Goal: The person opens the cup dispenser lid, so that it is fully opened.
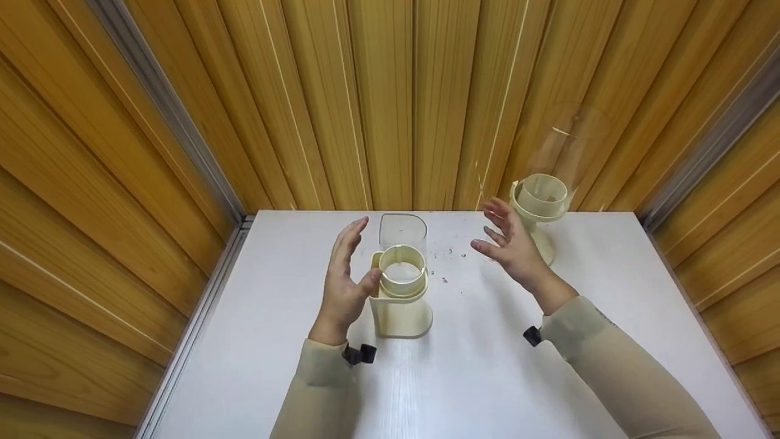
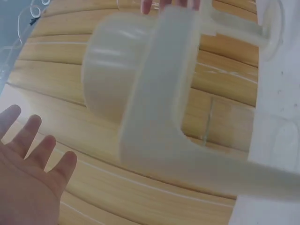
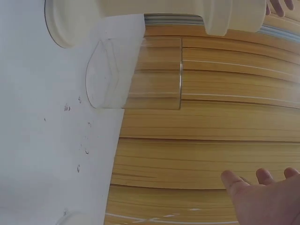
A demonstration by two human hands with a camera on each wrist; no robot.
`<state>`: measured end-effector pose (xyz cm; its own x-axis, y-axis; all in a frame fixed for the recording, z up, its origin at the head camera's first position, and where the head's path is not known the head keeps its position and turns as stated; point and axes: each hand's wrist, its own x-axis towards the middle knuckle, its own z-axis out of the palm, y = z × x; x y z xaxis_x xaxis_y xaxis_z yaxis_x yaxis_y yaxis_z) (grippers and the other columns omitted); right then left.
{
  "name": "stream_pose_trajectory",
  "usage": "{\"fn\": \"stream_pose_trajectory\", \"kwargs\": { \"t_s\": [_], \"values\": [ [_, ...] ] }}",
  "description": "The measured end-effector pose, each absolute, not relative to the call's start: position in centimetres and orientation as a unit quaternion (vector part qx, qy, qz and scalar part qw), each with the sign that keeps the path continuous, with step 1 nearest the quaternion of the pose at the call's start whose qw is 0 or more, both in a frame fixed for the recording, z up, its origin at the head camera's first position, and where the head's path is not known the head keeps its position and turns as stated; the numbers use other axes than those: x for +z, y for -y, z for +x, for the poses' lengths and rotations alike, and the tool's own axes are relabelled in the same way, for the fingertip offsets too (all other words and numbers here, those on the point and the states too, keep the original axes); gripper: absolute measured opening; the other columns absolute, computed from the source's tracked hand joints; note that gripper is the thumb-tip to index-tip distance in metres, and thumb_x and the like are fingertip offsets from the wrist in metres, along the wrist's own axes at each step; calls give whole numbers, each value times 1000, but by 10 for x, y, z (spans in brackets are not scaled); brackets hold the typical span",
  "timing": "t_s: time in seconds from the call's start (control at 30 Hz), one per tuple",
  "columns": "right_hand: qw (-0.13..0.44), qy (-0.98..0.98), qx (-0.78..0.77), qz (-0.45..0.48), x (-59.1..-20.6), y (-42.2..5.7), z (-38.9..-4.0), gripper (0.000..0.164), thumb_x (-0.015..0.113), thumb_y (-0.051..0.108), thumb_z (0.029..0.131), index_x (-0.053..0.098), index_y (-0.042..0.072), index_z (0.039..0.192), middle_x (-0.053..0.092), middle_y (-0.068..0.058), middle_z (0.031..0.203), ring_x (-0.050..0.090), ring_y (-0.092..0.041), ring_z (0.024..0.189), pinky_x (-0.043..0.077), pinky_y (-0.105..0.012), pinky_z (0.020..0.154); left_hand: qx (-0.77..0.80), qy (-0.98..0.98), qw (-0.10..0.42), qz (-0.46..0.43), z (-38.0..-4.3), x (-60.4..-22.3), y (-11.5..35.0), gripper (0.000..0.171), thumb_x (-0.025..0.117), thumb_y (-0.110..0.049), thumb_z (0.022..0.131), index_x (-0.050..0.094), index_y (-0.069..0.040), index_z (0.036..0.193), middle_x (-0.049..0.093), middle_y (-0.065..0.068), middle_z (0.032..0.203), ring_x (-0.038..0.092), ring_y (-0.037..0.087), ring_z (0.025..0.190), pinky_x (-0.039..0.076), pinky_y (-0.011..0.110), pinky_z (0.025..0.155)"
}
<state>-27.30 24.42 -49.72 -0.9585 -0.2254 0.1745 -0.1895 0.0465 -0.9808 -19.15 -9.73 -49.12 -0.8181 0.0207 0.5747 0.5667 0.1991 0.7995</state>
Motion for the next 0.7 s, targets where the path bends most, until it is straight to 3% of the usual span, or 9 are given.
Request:
{"fn": "stream_pose_trajectory", "kwargs": {
  "t_s": [0.07, 0.17, 0.23, 0.33, 0.57, 0.7],
  "values": [
    [-2, -731, -668, -143, -490, -253, -266, 102, 83, -5, 96, 22, 8, 177, 36, -11, 179, 31, -35, 173, 31, -56, 142, -604, 729, 251, -200, -188, -482, 86, 76, 72, -46, 102, 54, -5, 163, 54, 17, 169, 47, 34, 162, 36, 58, 139],
    [-41, -730, -668, -137, -480, -269, -255, 98, 83, -6, 96, 27, 11, 175, 44, 0, 173, 39, -24, 167, 39, -40, 140, -616, 710, 276, -199, -183, -468, 67, 61, 69, -15, 99, 58, -2, 158, 58, 18, 163, 51, 30, 158, 41, 52, 137],
    [-77, -715, -682, -134, -475, -281, -248, 94, 81, -11, 95, 32, 11, 173, 49, 5, 168, 44, -20, 162, 43, -30, 135, -620, 704, 282, -198, -179, -459, 54, 58, 67, -7, 98, 60, -2, 155, 59, 19, 161, 53, 27, 155, 44, 48, 135],
    [-134, -685, -705, -130, -469, -298, -239, 89, 77, -19, 93, 37, 8, 169, 55, 6, 162, 49, -18, 156, 49, -20, 126, -625, 700, 278, -204, -173, -447, 36, 55, 67, -9, 99, 61, -2, 153, 59, 20, 159, 54, 26, 153, 45, 47, 134],
    [-217, -639, -728, -119, -458, -324, -232, 82, 74, -25, 90, 45, 4, 161, 58, -6, 156, 53, -27, 150, 55, -22, 120, -624, 697, 272, -227, -163, -433, 7, 55, 66, -14, 99, 60, -1, 152, 61, 17, 157, 58, 31, 150, 48, 48, 130],
    [-236, -646, -719, -97, -456, -332, -234, 81, 75, -24, 91, 47, 9, 160, 56, -10, 157, 52, -25, 148, 55, -21, 117, -622, 697, 264, -239, -168, -429, -7, 56, 67, -16, 100, 60, -1, 153, 61, 17, 156, 58, 31, 149, 50, 48, 129]
  ]
}}
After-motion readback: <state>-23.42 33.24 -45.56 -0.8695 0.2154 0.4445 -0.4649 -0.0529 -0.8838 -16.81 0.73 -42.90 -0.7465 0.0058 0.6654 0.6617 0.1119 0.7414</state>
